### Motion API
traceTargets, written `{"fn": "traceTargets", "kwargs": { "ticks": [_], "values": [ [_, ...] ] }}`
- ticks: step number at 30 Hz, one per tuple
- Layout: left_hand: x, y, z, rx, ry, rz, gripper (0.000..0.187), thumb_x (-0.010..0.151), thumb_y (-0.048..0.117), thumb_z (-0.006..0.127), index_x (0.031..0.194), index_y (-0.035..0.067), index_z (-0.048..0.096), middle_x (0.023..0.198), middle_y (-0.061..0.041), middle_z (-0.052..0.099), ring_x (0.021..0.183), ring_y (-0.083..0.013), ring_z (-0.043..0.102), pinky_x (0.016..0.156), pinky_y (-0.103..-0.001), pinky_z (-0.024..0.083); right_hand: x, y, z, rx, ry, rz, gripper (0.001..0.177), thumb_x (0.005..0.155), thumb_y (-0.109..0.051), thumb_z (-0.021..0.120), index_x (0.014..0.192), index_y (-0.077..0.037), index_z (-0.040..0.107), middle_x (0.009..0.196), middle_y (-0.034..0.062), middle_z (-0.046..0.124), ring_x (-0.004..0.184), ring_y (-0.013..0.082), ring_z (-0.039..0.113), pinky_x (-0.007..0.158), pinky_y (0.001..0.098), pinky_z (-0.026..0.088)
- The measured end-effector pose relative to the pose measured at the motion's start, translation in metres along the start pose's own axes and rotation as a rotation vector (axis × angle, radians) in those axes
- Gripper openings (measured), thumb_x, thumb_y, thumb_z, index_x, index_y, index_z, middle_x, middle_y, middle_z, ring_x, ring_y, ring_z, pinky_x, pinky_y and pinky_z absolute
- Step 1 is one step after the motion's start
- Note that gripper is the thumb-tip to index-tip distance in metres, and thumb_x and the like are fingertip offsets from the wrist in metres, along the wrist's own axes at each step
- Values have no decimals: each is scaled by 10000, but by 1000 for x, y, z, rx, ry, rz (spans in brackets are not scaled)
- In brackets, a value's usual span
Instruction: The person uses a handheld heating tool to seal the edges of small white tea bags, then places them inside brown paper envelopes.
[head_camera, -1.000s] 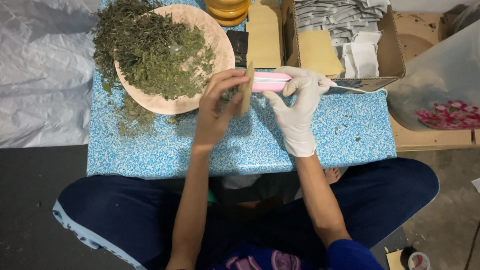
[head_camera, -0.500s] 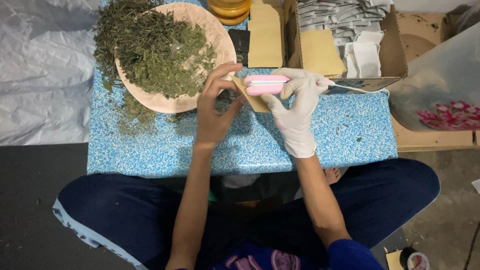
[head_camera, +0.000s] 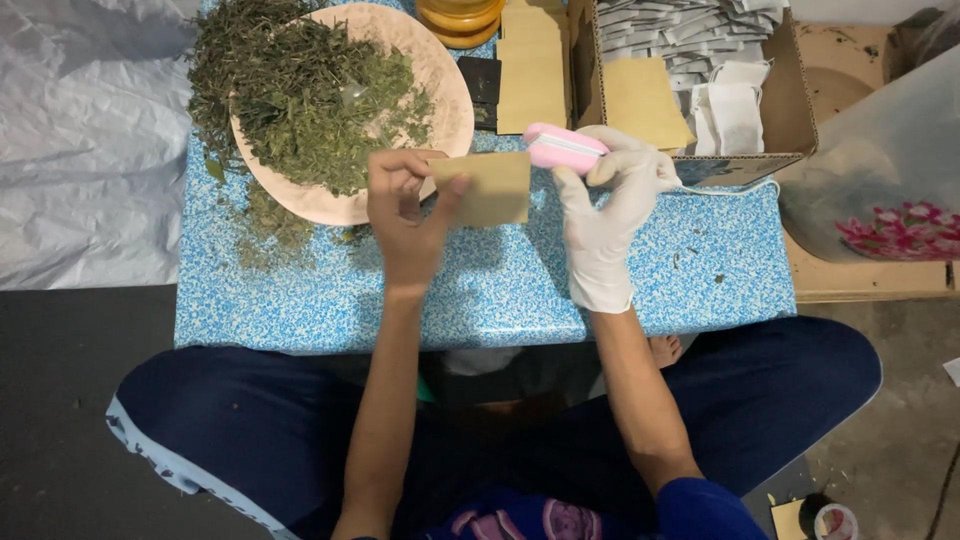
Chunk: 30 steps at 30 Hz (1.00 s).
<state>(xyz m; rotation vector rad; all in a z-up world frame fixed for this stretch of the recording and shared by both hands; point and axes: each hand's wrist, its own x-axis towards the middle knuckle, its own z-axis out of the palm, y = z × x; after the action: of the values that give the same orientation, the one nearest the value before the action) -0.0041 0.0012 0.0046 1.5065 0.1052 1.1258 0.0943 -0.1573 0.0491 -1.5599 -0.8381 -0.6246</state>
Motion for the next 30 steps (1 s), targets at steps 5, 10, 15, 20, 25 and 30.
{"fn": "traceTargets", "kwargs": {
  "ticks": [5, 10, 15, 20, 25, 30],
  "values": [
    [0, -5, 0, -21, 23, -12, 398, 996, 209, 855, 1201, 86, 538, 999, -85, 755, 976, -146, 746, 965, -337, 584, 0, 2, 1, -23, -1, -31, 398, 1041, -373, 780, 919, -167, 463, 1125, 78, 738, 985, 176, 387, 943, 318, 265],
    [-5, -19, -3, -5, 41, -19, 212, 1034, 176, 798, 1124, 47, 655, 975, -95, 772, 985, -165, 769, 951, -364, 597, -3, 6, 5, -16, -33, -70, 427, 1037, -385, 775, 906, -159, 437, 1108, 97, 737, 963, 194, 383, 929, 321, 282],
    [-7, -25, -4, 26, 59, -8, 163, 1096, 198, 709, 1099, 35, 701, 997, -107, 766, 976, -208, 778, 930, -394, 610, -1, -2, 6, 16, -64, -55, 408, 1020, -353, 790, 896, -151, 458, 1106, 108, 744, 988, 212, 400, 915, 335, 328],
    [-5, -17, 3, -45, -6, 9, 109, 1071, 119, 724, 1057, 11, 733, 969, -123, 765, 1013, -246, 775, 964, -418, 596, -4, -2, 10, 86, -106, -41, 434, 990, -287, 841, 894, -140, 444, 1076, 138, 737, 974, 255, 539, 892, 377, 398],
    [0, -4, 12, -63, -71, 31, 72, 1028, 66, 768, 1010, -3, 778, 977, -137, 793, 1054, -262, 778, 980, -421, 601, -8, 6, 11, -5, -104, -94, 431, 970, -367, 860, 903, -170, 482, 1106, 75, 774, 982, 207, 492, 944, 339, 336],
    [0, -4, 12, 6, -73, 64, 69, 1010, 104, 797, 1010, 35, 789, 963, -96, 784, 1013, -237, 773, 959, -373, 606, -11, 13, 12, 68, -121, -99, 437, 1000, -363, 831, 906, -147, 462, 1084, 97, 748, 985, 242, 617, 939, 355, 394]
  ]
}}
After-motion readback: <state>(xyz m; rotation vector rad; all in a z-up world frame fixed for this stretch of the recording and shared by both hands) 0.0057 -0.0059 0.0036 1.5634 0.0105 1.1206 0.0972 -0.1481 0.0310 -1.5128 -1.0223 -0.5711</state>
